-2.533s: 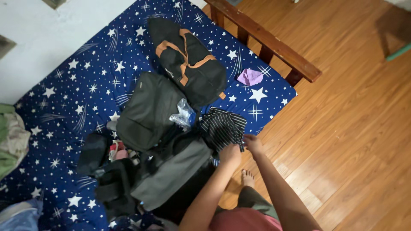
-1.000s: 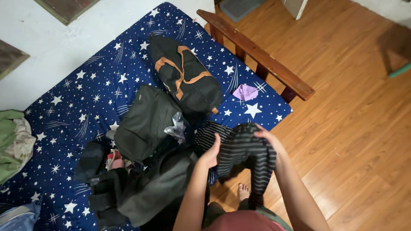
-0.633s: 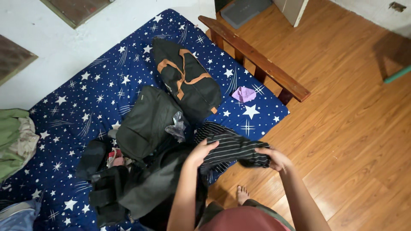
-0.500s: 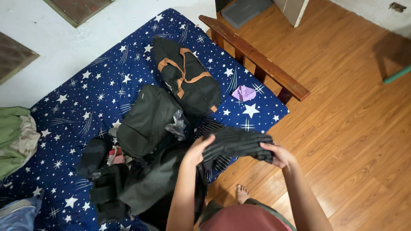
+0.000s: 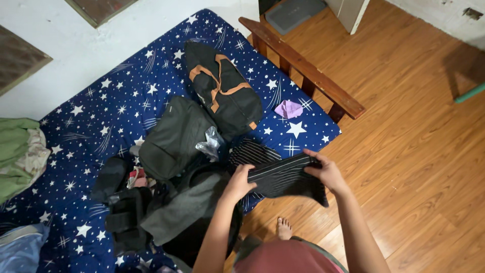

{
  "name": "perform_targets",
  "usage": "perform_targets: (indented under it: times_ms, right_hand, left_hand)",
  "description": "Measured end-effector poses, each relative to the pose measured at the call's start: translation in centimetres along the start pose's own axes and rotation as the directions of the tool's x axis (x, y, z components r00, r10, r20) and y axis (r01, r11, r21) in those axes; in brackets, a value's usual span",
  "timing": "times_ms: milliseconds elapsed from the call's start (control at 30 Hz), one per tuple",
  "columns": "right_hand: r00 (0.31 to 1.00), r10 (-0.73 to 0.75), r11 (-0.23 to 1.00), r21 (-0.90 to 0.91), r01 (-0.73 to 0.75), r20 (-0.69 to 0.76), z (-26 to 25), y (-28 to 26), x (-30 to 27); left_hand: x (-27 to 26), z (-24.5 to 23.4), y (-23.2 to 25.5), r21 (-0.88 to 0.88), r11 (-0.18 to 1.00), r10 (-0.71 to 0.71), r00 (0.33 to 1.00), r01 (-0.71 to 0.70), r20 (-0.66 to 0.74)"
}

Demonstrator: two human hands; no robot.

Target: The person packs a backpack on a bed, placing folded clothing items including a white garment, a yellow pouch, pink fabric items, and a coral shirt into the main compartment, then zips the backpack closed and handles a plastic pouch beside it.

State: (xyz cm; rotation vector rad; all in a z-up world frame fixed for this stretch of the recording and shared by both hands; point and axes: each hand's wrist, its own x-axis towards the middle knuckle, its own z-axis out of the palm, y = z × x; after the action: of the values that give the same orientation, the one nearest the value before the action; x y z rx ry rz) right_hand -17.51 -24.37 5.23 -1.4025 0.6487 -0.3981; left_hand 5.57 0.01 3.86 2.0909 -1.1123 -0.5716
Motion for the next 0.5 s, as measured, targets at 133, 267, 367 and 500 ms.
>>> perform_targets:
  times_ms: [133, 267, 367, 500]
  right_hand:
    - [0.964, -0.268, 0.677, -0.712, 0.185, -0.004, 0.0, 0.0, -0.3]
    - [0.897, -0.441, 0.619, -0.725, 0.302, -0.003, -0.1, 0.4, -0.7]
    - [0.965, -0.259, 0.93, -0.264, 0.256, 0.024, -0.5, 0.6, -0.9]
    - [0.95, 0.285, 0.87, 0.382, -0.312, 0.128, 1.2, 0.4, -0.8]
  left_hand:
    - [-0.7, -0.3, 2.3, 0.133, 0.966, -0.212, 0.973, 0.223, -0.093]
    - [-2.0, -1.8, 2.2, 0.01, 0.998, 0.062, 0.975, -0.062, -0.212]
    - [-2.9, -2.6, 1.6, -0.499, 0.857, -0.165, 0.986, 0.127, -0.032]
    - [-4.5, -2.2, 0.7, -0.879, 0.335, -0.401, 0.895, 0.34, 0.194]
